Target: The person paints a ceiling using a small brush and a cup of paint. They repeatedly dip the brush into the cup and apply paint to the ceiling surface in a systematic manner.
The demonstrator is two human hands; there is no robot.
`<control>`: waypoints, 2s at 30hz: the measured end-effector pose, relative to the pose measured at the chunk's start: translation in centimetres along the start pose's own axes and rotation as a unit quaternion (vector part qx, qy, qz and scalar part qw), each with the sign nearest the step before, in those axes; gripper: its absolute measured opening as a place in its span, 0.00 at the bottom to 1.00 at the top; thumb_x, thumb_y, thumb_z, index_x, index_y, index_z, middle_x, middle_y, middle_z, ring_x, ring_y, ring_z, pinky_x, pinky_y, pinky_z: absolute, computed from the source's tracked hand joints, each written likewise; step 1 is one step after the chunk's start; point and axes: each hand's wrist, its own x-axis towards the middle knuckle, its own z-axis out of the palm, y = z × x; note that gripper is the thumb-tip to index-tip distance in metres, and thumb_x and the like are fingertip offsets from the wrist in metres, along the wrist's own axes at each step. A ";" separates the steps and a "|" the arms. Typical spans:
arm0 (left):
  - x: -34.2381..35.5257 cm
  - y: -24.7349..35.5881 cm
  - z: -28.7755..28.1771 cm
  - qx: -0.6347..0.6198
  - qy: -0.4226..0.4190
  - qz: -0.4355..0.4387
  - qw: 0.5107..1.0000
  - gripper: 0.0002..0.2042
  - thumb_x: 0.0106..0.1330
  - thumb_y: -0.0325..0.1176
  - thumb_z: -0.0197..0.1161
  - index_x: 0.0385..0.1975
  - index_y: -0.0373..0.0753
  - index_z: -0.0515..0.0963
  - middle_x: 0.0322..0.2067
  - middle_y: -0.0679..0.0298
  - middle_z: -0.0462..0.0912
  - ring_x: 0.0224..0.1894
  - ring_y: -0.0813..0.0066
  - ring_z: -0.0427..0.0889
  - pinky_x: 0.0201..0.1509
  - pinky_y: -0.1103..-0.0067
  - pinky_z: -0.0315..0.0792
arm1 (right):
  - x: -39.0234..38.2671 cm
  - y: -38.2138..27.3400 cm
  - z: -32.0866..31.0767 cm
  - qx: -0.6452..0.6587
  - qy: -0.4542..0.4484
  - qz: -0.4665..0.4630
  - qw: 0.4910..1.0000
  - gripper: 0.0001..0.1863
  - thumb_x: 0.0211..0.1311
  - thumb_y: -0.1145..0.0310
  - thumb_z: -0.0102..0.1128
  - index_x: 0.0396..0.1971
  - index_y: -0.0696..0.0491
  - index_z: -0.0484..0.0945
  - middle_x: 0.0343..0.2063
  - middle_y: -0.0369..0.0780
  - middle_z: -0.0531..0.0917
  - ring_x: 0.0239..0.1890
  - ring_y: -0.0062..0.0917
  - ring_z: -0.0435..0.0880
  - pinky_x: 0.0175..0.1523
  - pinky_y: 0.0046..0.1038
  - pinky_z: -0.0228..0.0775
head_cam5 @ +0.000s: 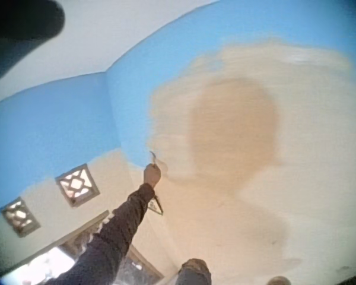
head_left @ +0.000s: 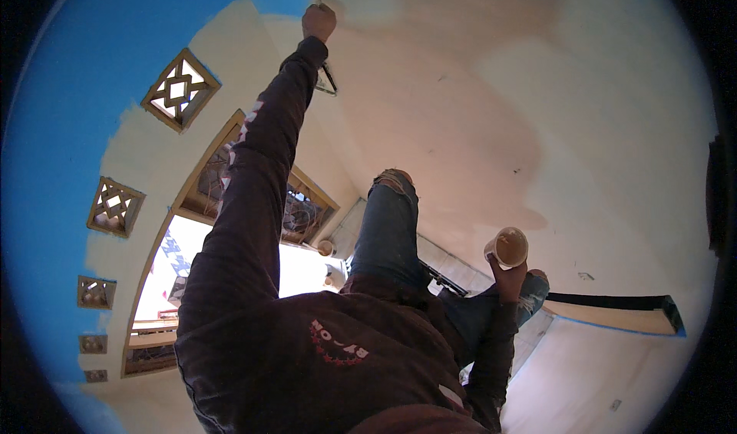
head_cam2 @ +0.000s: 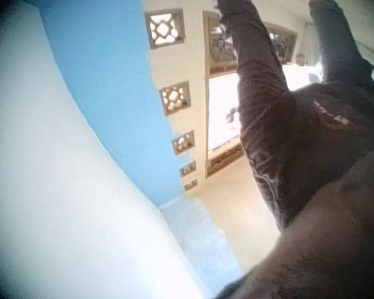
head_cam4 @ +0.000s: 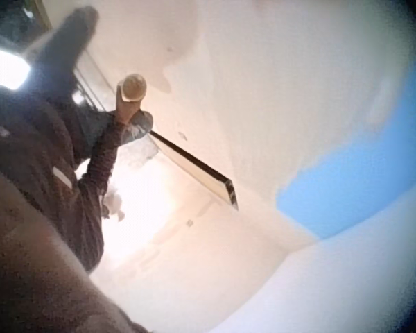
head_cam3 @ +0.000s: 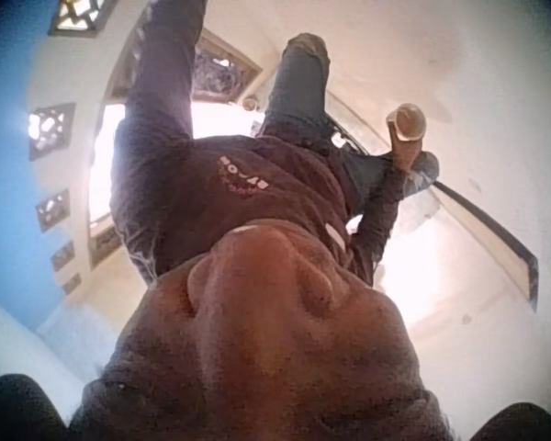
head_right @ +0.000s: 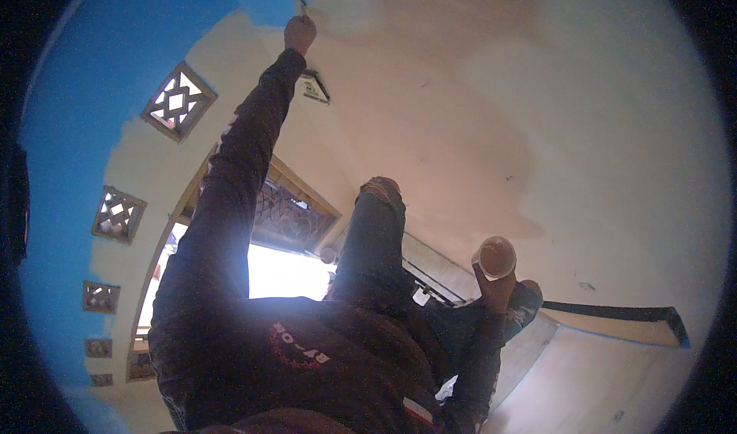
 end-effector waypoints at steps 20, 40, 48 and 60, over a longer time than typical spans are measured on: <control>-4.8 1.7 -13.6 -0.396 -0.152 -0.190 0.886 0.22 0.69 0.53 0.62 0.38 0.36 0.85 0.16 0.78 0.63 0.16 0.89 0.57 0.20 0.84 0.53 | -0.2 0.3 -0.4 -0.016 0.000 0.005 1.000 0.36 0.44 0.64 0.80 0.53 0.60 0.73 0.47 0.47 0.83 0.52 0.35 0.83 0.57 0.35 0.75; 3.9 -5.5 -9.1 -0.173 -0.216 -0.070 0.958 0.23 0.62 0.59 0.66 0.35 0.43 0.88 0.20 0.67 0.80 0.24 0.75 0.77 0.33 0.73 0.73 | -0.1 -0.8 0.0 -0.045 -0.032 -0.006 0.998 0.38 0.42 0.65 0.80 0.55 0.60 0.71 0.47 0.48 0.84 0.51 0.36 0.84 0.55 0.35 0.76; 3.2 -8.9 -9.2 -0.001 -0.124 -0.082 0.989 0.23 0.64 0.61 0.60 0.34 0.46 0.89 0.31 0.52 0.87 0.38 0.52 0.86 0.45 0.63 0.77 | -0.3 -0.5 -0.3 -0.066 -0.041 0.004 0.997 0.38 0.43 0.64 0.80 0.55 0.60 0.71 0.47 0.48 0.83 0.51 0.36 0.84 0.55 0.35 0.76; 2.8 -4.5 -4.1 0.080 -0.010 -0.034 0.996 0.19 0.69 0.43 0.54 0.30 0.31 0.83 0.33 0.41 0.84 0.38 0.43 0.85 0.43 0.57 0.79 | 0.0 -0.5 0.6 -0.041 -0.048 -0.001 0.998 0.37 0.43 0.65 0.80 0.54 0.60 0.72 0.46 0.47 0.84 0.51 0.36 0.84 0.55 0.35 0.76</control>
